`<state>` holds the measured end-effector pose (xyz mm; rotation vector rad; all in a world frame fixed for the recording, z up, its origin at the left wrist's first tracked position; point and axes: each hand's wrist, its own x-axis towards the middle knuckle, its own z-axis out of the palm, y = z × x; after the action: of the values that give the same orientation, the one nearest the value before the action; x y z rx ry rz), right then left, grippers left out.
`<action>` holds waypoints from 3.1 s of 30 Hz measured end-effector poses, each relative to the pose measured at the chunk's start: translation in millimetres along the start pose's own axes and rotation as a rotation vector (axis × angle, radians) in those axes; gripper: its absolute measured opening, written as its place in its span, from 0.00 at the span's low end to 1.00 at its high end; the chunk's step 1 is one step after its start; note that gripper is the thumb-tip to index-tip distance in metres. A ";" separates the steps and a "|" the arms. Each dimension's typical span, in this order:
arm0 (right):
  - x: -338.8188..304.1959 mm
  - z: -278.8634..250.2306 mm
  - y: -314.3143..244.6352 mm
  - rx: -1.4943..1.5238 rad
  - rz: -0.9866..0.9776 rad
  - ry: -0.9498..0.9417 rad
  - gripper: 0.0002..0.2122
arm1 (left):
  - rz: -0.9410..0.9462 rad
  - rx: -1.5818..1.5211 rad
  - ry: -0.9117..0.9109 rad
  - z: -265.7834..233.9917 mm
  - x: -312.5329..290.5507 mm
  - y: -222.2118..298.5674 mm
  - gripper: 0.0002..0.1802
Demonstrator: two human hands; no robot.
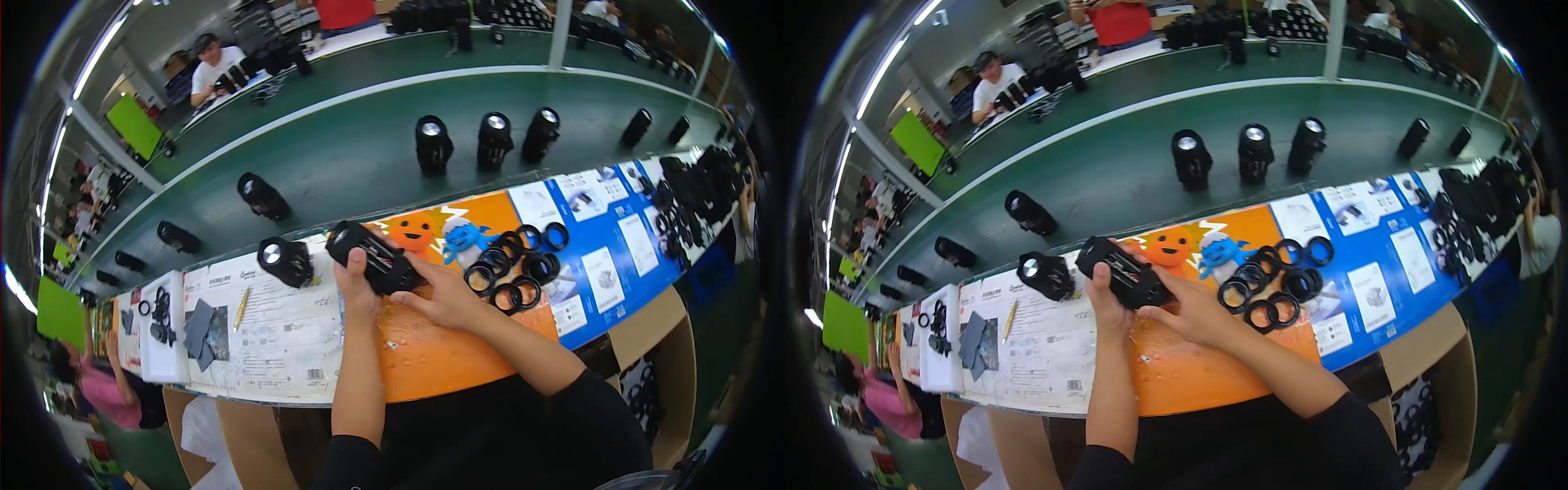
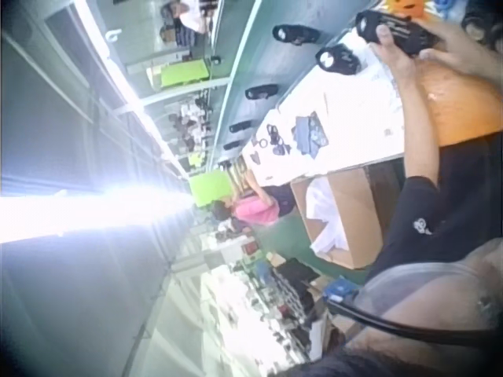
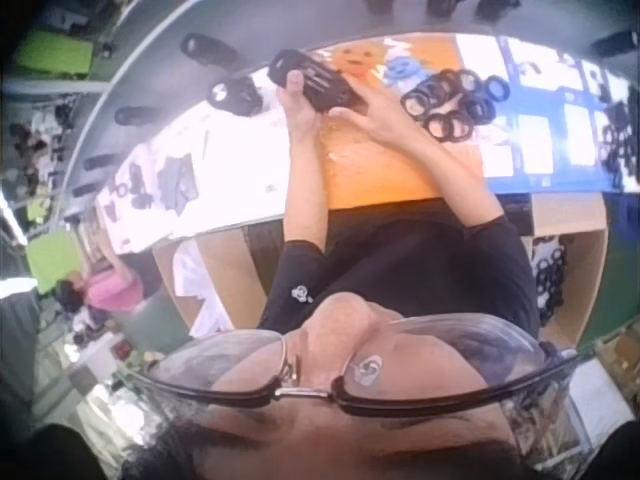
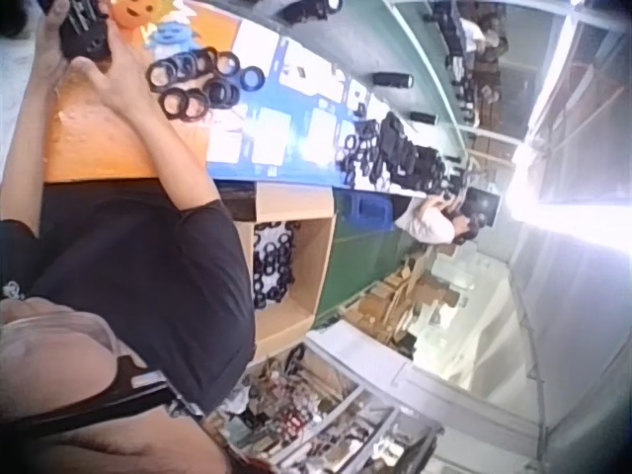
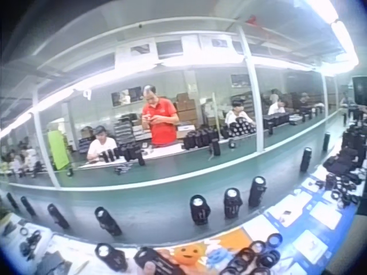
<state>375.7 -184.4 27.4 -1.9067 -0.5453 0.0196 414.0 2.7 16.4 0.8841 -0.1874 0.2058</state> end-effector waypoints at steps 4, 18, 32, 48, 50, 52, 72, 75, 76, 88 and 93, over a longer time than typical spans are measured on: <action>2.0 -31.8 3.4 -0.185 -0.017 -0.047 0.31 | -0.023 0.011 -0.018 -2.6 3.1 -10.8 0.34; -26.7 -89.2 1.9 -0.621 0.140 0.028 0.13 | -0.046 0.391 -0.011 -15.5 0.6 -5.8 0.33; 9.6 -64.7 21.0 -0.546 0.057 -0.104 0.11 | -0.036 0.281 -0.125 -19.1 7.3 -5.4 0.34; 99.5 -110.9 -56.4 0.089 0.067 -0.465 0.14 | -0.148 0.468 -0.247 1.6 -4.2 0.4 0.38; 100.2 -111.1 -60.5 0.072 0.044 -0.488 0.14 | -0.158 0.465 -0.257 1.9 -2.3 2.9 0.40; 99.2 -109.8 -68.1 -0.099 -0.061 -0.507 0.11 | -0.165 0.508 -0.245 -1.7 -3.6 6.8 0.41; 75.2 -91.8 -65.5 -0.483 -0.429 -0.424 0.26 | -0.185 0.342 -0.274 -8.6 -1.5 -8.8 0.53; 78.6 -97.1 -72.7 -0.495 -0.454 -0.445 0.23 | -0.188 0.452 -0.282 -9.3 -0.2 -9.4 0.52; 82.0 -100.4 -77.6 -0.525 -0.470 -0.478 0.21 | -0.174 0.453 -0.276 -8.3 0.0 -10.3 0.51; 148.1 -4.7 -77.3 -0.576 -0.025 -0.537 0.23 | -0.160 0.346 -0.221 -26.6 -6.3 -21.6 0.35; 134.3 -11.4 -46.3 0.069 -0.222 0.013 0.20 | -0.188 0.209 -0.177 -34.7 9.4 -20.3 0.40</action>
<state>482.0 -129.8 105.0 -1.7688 -0.7352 -0.1161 430.9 18.1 -17.9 1.1225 -0.2486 -0.0299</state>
